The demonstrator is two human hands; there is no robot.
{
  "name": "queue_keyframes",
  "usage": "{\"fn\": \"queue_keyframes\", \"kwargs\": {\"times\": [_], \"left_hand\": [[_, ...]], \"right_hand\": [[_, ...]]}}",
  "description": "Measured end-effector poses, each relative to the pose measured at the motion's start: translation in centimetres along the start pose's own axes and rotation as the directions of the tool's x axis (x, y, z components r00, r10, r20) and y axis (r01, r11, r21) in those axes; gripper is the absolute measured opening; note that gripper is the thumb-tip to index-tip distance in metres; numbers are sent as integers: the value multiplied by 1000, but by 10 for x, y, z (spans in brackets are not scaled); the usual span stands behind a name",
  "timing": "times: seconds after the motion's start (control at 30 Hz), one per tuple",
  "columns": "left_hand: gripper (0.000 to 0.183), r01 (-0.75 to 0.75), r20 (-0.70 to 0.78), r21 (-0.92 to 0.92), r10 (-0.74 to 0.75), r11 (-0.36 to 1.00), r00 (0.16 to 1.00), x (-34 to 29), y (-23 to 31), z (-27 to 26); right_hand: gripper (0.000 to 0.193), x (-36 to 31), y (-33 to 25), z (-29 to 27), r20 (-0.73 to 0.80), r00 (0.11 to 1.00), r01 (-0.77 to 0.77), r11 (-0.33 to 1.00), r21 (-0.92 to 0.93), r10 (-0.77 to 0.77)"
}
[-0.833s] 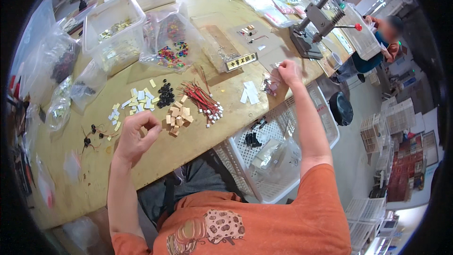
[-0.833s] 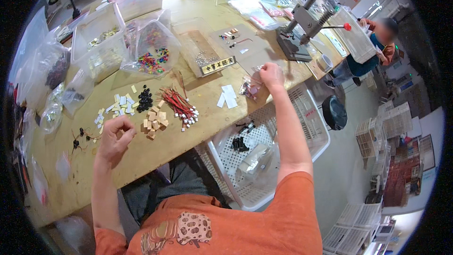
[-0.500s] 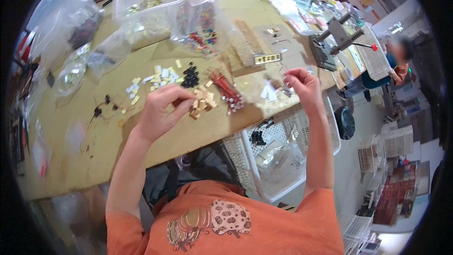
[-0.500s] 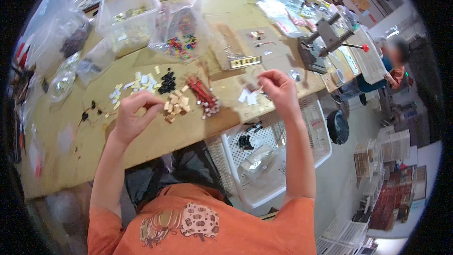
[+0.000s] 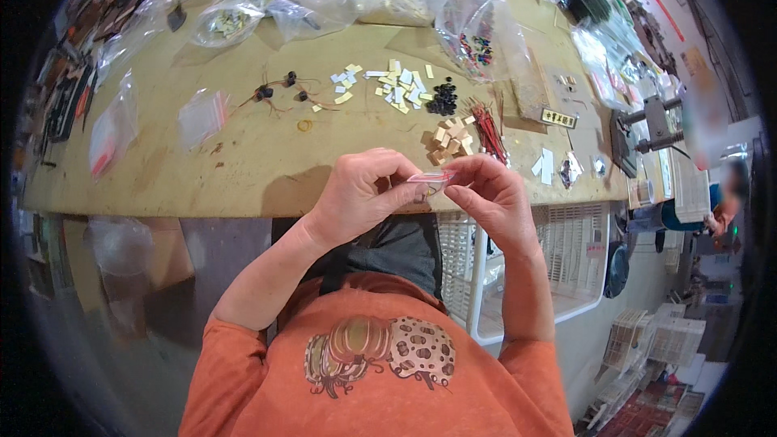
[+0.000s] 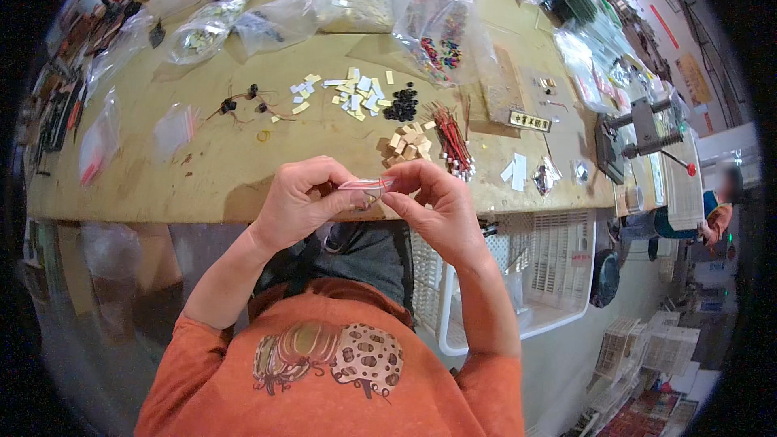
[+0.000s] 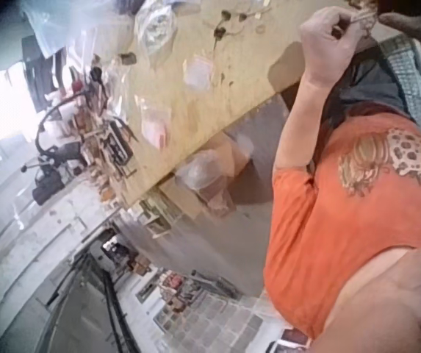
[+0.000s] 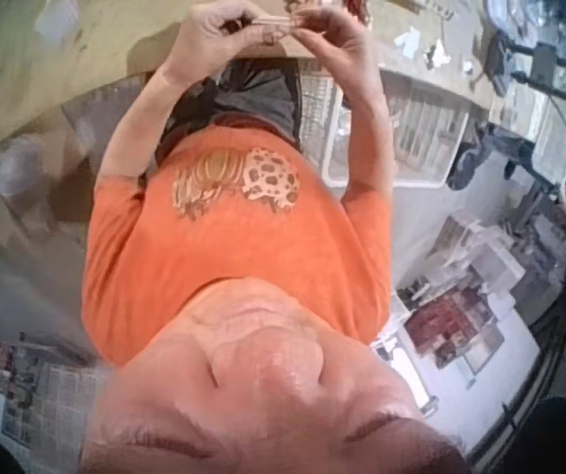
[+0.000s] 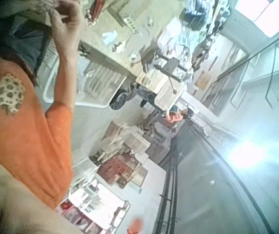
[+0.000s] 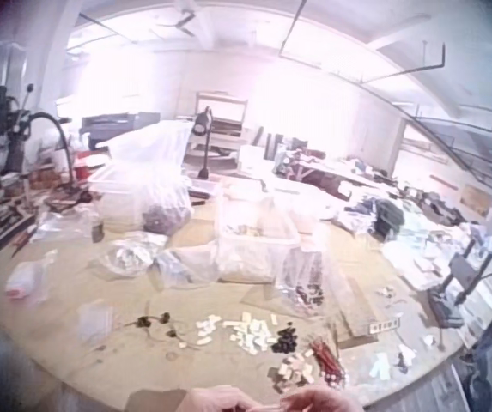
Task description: The person handles small electronic components and wires on a workbench, placing items into small plastic bags and arranging them. The person repeatedly picks up components, wires, and bags, organizing them on the table.
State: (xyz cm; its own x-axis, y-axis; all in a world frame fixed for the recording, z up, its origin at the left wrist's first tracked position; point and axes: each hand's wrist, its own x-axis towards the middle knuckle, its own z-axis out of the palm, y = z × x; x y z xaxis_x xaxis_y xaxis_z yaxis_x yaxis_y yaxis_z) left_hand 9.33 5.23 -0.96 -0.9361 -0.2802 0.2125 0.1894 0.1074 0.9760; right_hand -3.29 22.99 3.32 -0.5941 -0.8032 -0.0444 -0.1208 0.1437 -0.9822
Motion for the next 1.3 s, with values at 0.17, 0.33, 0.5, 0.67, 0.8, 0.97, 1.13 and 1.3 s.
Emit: {"fn": "queue_keyframes", "kwargs": {"times": [0.17, 0.33, 0.5, 0.67, 0.8, 0.97, 1.13, 1.3], "left_hand": [[8, 104, 45, -200, -97, 974, 994, -14, -3, 4], [11, -22, -1, -139, 22, 990, 1000, -16, -2, 9], [12, -156, -24, 175, 162, 972, 986, -18, 4, 11], [14, -231, -34, 350, 258, 908, 965, -12, 5, 11], [22, -292, -38, 403, 334, 867, 942, -9, 5, 15], [21, -373, -21, 428, 422, 823, 906, -9, 6, 25], [28, -485, 44, 420, 517, 767, 855, -1, 12, 29], [28, -523, 88, 488, 556, 699, 826, -1, 5, 21]], "right_hand": [[8, -7, 13, 10, 89, 995, -61, 991, 120, 50], [6, -14, 8, 16, 11, 998, -61, 998, 2, 61], [7, -17, 2, 15, 30, 1000, 5, 976, -216, 2], [6, -17, 5, 12, 45, 999, -4, 995, -103, 9], [9, -16, 20, 6, 112, 993, 26, 1000, 9, -27], [14, -18, 18, 1, 271, 946, -261, 914, 311, 178], [15, -20, 28, 1, 272, 952, -247, 874, 418, 139], [15, -19, 26, 0, 265, 954, -248, 863, 440, 139]]}}
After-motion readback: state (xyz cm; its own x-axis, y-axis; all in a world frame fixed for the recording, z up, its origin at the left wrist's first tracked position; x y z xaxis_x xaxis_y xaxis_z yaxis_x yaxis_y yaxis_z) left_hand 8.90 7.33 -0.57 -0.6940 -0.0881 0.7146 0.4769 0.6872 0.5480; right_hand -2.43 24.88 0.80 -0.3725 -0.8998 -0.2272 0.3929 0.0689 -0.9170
